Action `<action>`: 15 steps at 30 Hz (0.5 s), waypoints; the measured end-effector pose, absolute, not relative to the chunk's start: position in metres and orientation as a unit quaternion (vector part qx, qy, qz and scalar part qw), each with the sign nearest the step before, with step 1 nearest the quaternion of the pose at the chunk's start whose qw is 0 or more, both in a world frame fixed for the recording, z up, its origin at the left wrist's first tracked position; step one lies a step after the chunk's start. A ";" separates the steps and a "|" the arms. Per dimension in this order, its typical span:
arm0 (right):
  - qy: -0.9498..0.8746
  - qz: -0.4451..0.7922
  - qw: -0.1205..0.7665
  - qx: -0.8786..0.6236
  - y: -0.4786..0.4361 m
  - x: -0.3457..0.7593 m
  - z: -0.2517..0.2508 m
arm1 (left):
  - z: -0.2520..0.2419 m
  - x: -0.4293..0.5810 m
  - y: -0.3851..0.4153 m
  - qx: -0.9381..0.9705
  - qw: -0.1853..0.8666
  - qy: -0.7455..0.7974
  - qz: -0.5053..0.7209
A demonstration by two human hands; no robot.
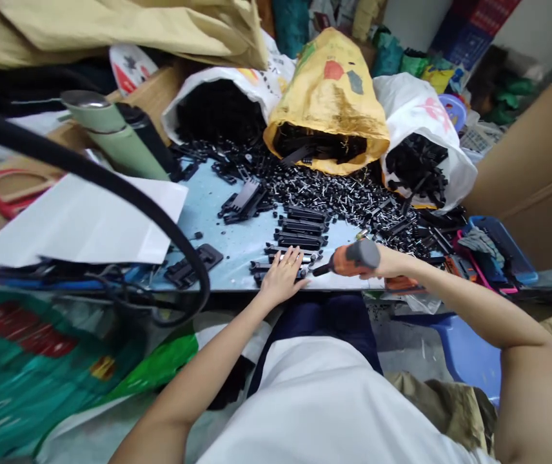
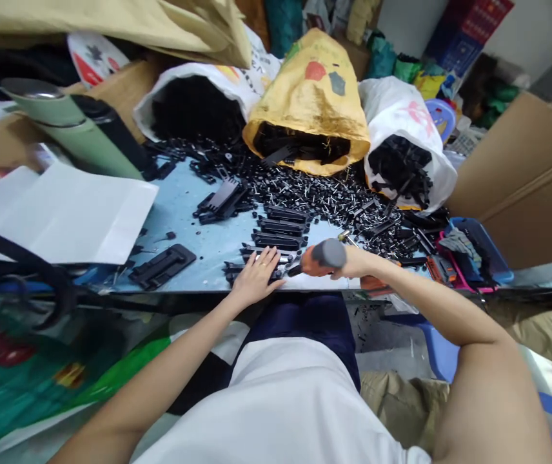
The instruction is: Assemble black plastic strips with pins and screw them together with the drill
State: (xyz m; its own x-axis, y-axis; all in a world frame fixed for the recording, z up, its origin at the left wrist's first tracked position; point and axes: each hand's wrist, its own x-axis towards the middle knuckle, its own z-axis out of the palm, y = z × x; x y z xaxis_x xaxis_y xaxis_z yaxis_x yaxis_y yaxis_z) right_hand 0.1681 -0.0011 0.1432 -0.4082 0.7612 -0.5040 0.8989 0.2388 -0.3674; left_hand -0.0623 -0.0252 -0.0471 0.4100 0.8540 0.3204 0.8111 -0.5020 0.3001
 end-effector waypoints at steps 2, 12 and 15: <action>0.684 -0.403 0.000 0.608 -0.004 0.214 0.134 | -0.052 -0.064 -0.030 0.839 0.034 0.468 0.274; 0.304 -0.239 -0.287 0.877 0.051 0.369 0.127 | -0.051 -0.045 -0.039 0.771 -0.030 0.490 0.406; 0.292 -0.244 -0.267 0.886 0.062 0.383 0.116 | -0.052 -0.045 -0.036 0.780 0.004 0.472 0.410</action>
State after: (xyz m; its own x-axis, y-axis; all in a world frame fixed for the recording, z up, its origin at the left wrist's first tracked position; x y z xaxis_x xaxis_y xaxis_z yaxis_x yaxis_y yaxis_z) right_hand 0.3827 0.0624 0.1165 0.7106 0.6468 -0.2770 0.3865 -0.6877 -0.6145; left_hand -0.0449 -0.0364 -0.0523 0.2183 0.7402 0.6359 0.7334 -0.5543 0.3934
